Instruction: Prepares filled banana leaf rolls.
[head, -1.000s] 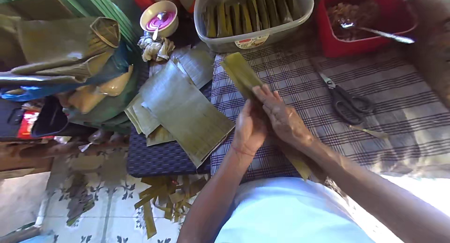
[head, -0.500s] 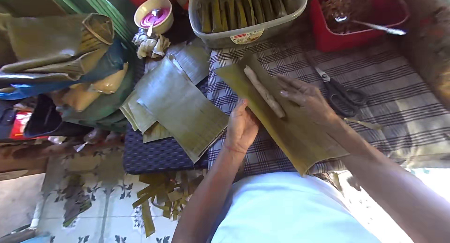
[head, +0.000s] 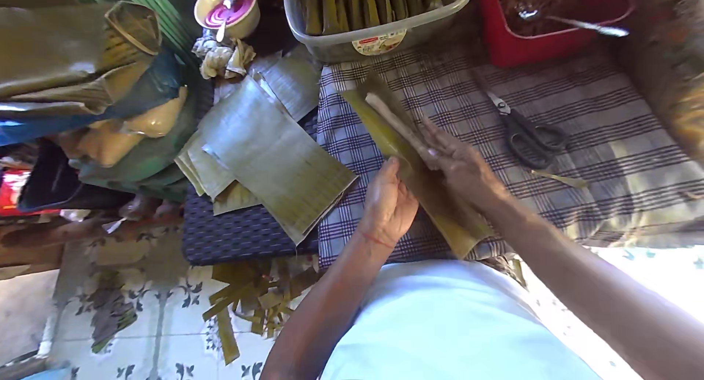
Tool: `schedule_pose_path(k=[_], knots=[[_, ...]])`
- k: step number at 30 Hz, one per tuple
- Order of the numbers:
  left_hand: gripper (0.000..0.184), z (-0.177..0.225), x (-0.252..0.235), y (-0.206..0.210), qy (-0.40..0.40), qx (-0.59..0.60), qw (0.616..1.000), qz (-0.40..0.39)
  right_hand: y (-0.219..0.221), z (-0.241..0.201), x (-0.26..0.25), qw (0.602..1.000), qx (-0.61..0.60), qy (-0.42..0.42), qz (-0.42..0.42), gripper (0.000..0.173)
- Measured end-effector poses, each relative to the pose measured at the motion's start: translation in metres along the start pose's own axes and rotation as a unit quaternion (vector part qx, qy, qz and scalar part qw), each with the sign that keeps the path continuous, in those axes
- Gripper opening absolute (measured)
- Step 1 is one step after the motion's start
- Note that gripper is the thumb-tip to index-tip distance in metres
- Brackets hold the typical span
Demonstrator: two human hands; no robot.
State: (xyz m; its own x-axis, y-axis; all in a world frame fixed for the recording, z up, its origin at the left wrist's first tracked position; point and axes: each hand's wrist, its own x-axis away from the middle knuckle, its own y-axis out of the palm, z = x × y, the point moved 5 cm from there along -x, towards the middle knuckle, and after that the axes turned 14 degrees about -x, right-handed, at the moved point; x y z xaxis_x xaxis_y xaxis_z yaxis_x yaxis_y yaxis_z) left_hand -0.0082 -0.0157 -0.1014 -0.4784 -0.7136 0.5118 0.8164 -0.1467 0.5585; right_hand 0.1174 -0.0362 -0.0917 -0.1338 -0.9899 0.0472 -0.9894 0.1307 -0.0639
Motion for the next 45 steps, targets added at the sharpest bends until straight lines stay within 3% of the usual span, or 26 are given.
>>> schedule_pose_path(k=[5,9,14,17,21,27,32,35,37,39,41,43,45], knots=[[0.035,-0.013,0.007,-0.011,-0.018,-0.003,1.0,-0.018,-0.049,0.004,-0.022,0.998,-0.014,0.056,0.024,0.037],[0.033,-0.023,0.004,-0.017,-0.002,-0.067,0.996,-0.062,-0.047,-0.001,-0.06,0.99,0.099,0.069,-0.072,0.026],[0.044,0.022,-0.029,-0.035,0.123,-0.091,0.985,0.08,-0.023,0.0,-0.097,0.982,0.129,0.07,-0.118,0.027],[0.038,0.032,-0.045,-0.036,0.13,-0.034,0.984,0.117,-0.015,-0.008,-0.089,0.991,0.043,0.101,-0.083,0.023],[0.038,0.033,-0.051,-0.026,0.101,0.01,0.992,0.071,-0.018,-0.032,-0.066,0.985,-0.131,0.112,-0.009,0.023],[0.044,0.045,-0.039,-0.001,0.143,-0.032,0.989,0.004,-0.044,-0.035,-0.085,0.991,-0.083,0.103,-0.011,0.031],[0.043,0.062,-0.032,0.021,0.17,-0.079,0.982,-0.007,-0.043,-0.024,-0.094,0.97,-0.212,0.113,-0.044,0.038],[0.044,0.073,-0.042,0.026,0.148,-0.042,0.988,0.031,-0.02,-0.051,-0.08,0.987,-0.147,0.046,-0.055,0.038],[0.043,0.077,-0.048,0.029,0.134,-0.01,0.99,0.04,0.007,-0.062,-0.07,0.992,-0.015,-0.077,-0.097,0.044],[0.04,0.081,-0.046,0.033,0.134,0.004,0.99,0.039,0.027,-0.052,-0.072,0.968,0.131,-0.188,-0.099,0.048],[0.044,0.084,-0.043,0.031,0.132,-0.002,0.991,0.035,0.024,-0.038,-0.089,0.961,0.199,-0.181,-0.068,0.05],[0.045,0.083,-0.044,0.026,0.121,-0.011,0.992,0.043,0.014,-0.027,-0.107,0.981,0.168,-0.086,-0.033,0.049],[0.047,0.078,-0.049,0.021,0.105,-0.008,0.993,0.045,0.02,-0.026,-0.104,0.99,0.127,-0.058,-0.003,0.048]])
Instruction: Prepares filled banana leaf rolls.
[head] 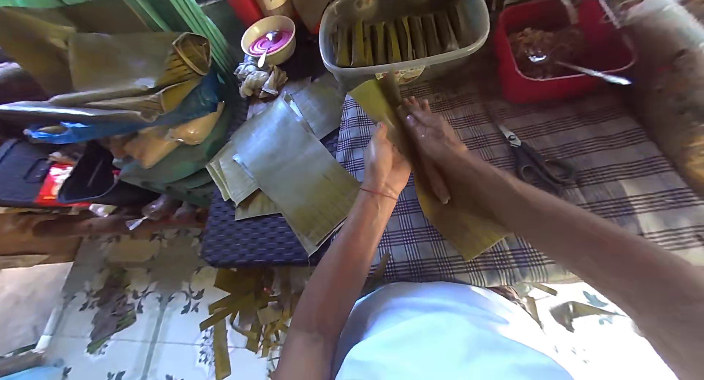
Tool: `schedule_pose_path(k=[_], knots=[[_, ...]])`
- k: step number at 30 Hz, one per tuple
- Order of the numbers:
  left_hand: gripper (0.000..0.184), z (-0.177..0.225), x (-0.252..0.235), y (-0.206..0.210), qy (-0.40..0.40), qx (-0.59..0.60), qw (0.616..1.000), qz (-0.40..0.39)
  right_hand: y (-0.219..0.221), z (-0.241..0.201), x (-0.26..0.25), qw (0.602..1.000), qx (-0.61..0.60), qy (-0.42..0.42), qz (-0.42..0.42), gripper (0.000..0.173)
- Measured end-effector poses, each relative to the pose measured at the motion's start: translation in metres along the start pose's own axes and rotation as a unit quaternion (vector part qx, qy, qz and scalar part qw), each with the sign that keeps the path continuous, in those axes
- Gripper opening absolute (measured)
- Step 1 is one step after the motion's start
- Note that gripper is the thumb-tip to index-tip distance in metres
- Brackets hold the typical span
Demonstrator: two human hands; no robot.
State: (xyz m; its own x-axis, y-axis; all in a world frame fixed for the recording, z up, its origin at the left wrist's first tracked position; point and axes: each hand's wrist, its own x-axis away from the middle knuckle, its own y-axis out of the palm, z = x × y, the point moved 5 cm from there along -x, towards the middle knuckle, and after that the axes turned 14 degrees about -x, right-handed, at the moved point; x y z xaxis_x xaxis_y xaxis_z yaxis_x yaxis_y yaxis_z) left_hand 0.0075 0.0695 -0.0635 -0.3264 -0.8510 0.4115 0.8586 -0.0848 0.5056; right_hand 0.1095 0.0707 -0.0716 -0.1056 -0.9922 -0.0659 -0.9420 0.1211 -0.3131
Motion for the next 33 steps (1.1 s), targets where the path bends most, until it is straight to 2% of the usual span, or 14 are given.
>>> schedule_pose_path(k=[3,5,6,8,12,14,16,18,20,21,23,26,29,33], knots=[[0.039,-0.005,-0.007,-0.005,-0.03,0.061,0.998,0.014,0.027,-0.026,0.031,0.997,-0.03,-0.063,-0.028,0.049],[0.037,-0.003,-0.011,-0.012,-0.037,0.093,0.995,-0.004,0.024,-0.03,0.04,0.99,-0.103,-0.053,-0.082,0.049],[0.038,-0.001,-0.013,-0.017,-0.031,0.076,0.997,-0.008,0.016,-0.023,0.038,0.985,-0.146,-0.029,-0.086,0.046],[0.039,0.002,-0.019,-0.026,-0.013,0.041,0.999,-0.005,-0.006,-0.006,0.021,0.966,-0.246,0.076,-0.02,0.031],[0.043,-0.015,-0.016,-0.043,0.016,-0.072,0.997,0.016,-0.038,0.034,0.026,0.936,-0.309,0.165,-0.032,0.04],[0.041,-0.035,-0.005,-0.041,-0.01,-0.094,0.995,0.038,-0.033,0.033,0.038,0.935,-0.31,0.17,-0.024,0.035],[0.037,-0.043,0.001,-0.031,-0.044,-0.063,0.996,0.039,-0.019,0.017,0.046,0.96,-0.237,0.147,-0.017,0.04],[0.039,-0.04,0.003,-0.019,-0.066,-0.034,0.997,0.018,0.0,-0.003,0.052,0.994,-0.084,0.056,-0.042,0.048],[0.04,-0.032,0.006,-0.014,-0.069,-0.018,0.997,-0.008,0.011,-0.009,0.052,0.998,0.018,-0.038,-0.055,0.048],[0.04,-0.028,0.007,-0.016,-0.063,-0.008,0.998,-0.009,0.009,-0.003,0.049,0.997,0.019,-0.051,-0.062,0.049],[0.038,-0.024,0.01,-0.024,-0.048,0.001,0.999,0.009,-0.012,0.009,0.039,0.992,-0.112,0.026,-0.058,0.048],[0.038,-0.033,0.018,-0.039,-0.028,-0.007,0.999,0.024,-0.041,0.036,0.044,0.942,-0.311,0.121,-0.024,0.052],[0.038,-0.055,0.033,-0.043,-0.043,-0.005,0.999,0.002,-0.049,0.045,0.067,0.933,-0.319,0.155,-0.051,0.06],[0.032,-0.075,0.05,-0.037,-0.085,0.019,0.996,-0.017,-0.051,0.037,0.086,0.948,-0.278,0.131,-0.079,0.081]])
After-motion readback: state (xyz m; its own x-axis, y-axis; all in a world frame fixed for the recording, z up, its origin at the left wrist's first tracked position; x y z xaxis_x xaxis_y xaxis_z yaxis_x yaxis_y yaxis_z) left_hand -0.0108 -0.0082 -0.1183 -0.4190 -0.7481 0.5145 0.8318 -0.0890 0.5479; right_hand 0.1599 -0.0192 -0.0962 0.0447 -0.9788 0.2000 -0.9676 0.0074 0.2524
